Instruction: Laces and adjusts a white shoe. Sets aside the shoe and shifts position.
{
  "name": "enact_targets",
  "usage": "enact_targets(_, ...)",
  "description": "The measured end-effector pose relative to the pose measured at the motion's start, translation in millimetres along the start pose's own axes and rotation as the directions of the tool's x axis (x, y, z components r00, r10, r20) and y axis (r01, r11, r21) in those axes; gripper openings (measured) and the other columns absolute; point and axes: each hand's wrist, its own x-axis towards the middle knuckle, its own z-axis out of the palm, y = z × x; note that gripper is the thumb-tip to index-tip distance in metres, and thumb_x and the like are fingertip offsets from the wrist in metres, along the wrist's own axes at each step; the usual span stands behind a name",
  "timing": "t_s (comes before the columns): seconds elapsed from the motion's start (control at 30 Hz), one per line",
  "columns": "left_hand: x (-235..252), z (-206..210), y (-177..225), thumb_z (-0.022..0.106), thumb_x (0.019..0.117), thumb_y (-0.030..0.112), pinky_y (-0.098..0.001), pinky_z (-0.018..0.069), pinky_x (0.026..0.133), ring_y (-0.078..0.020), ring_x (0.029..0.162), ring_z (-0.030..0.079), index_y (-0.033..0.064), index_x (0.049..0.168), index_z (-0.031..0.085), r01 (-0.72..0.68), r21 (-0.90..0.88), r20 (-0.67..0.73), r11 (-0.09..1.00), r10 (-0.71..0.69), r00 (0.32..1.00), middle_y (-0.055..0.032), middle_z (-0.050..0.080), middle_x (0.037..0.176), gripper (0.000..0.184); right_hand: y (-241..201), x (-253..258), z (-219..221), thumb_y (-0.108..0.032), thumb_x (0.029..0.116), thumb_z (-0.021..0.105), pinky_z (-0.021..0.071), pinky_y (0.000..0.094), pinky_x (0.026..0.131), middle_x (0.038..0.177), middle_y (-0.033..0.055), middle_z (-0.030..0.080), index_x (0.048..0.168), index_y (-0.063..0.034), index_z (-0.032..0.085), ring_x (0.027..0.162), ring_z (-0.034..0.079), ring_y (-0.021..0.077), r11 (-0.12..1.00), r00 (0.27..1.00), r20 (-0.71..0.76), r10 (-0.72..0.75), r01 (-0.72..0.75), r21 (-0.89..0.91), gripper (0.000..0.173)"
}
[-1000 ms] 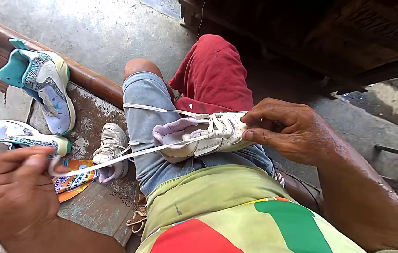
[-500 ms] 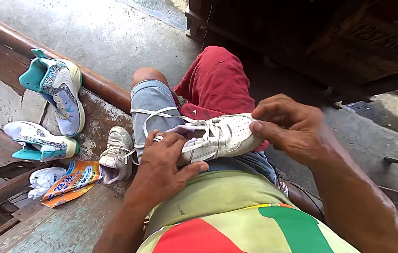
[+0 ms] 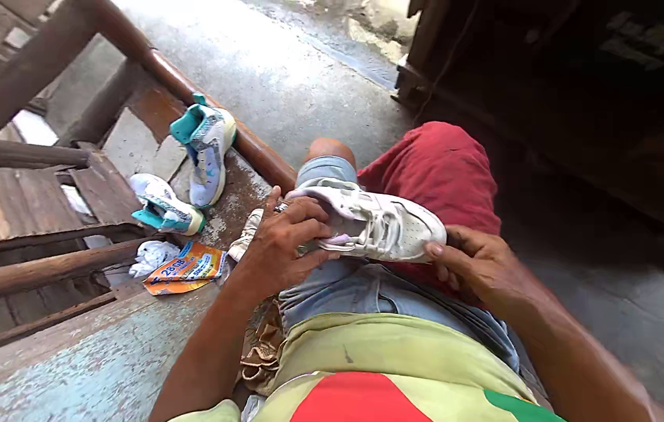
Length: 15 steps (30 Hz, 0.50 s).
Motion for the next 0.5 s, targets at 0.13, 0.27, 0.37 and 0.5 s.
enact_targets(0.13,-11.7,9.4,1.8,0.086,0.0823,0.031,-0.0501,0.038,0.118,-0.0276,0.14,0.045,0.0123,0.125,0.071,0.092,-0.085,-0.099,0.992,-0.1,0.99,-0.0125,0.052,0.147,0.049,-0.4,2.9,-6.6,-0.04,0.0968,0.065,0.0515,0.0222,0.047,0.08,-0.0017,0.067,0.125,-0.0158,0.065,0.055,0.059,0.0083,1.0,0.999,0.034,-0.017,0.017,0.022,0.037)
enact_targets(0.27,-4.8,9.5,-1.6,0.076,0.0892,0.023,-0.0503,0.0383,0.117,-0.0261,0.13,0.056,0.0143,0.104,0.078,0.01,0.168,-0.014,0.986,-0.008,1.0,-0.0101,0.067,0.127,0.017,-2.6,7.3,-7.8,-0.037,0.0961,0.066,0.0499,0.0203,0.045,0.078,-0.0039,0.067,0.124,-0.0149,0.064,0.052,0.057,0.0059,0.999,0.999,0.014,-0.046,0.046,-0.001,0.035)
enact_targets(0.37,-0.7,4.8,-5.3,0.069,0.0946,0.023,-0.0462,0.0452,0.104,-0.0175,0.1,0.067,0.0157,0.097,0.078,-0.027,0.24,-0.022,0.97,0.033,0.999,-0.0014,0.071,0.094,0.012,-15.0,8.4,-11.7,-0.036,0.0974,0.065,0.0513,0.0216,0.046,0.077,-0.006,0.066,0.125,-0.0156,0.062,0.053,0.058,0.0058,0.997,0.995,0.059,-0.076,0.077,-0.022,0.035)
enact_targets(0.5,-7.1,-31.9,-16.3,0.071,0.093,0.022,-0.0464,0.0534,0.091,-0.0219,0.095,0.069,0.0051,0.098,0.077,0.066,0.067,-0.216,0.996,-0.05,0.975,-0.0092,0.073,0.095,0.019,-26.3,18.9,-26.9,-0.037,0.1014,0.062,0.0525,0.0196,0.053,0.107,-0.0033,0.072,0.141,-0.0133,0.057,0.064,0.062,0.0039,0.989,0.968,0.207,-0.142,0.147,-0.011,0.047)
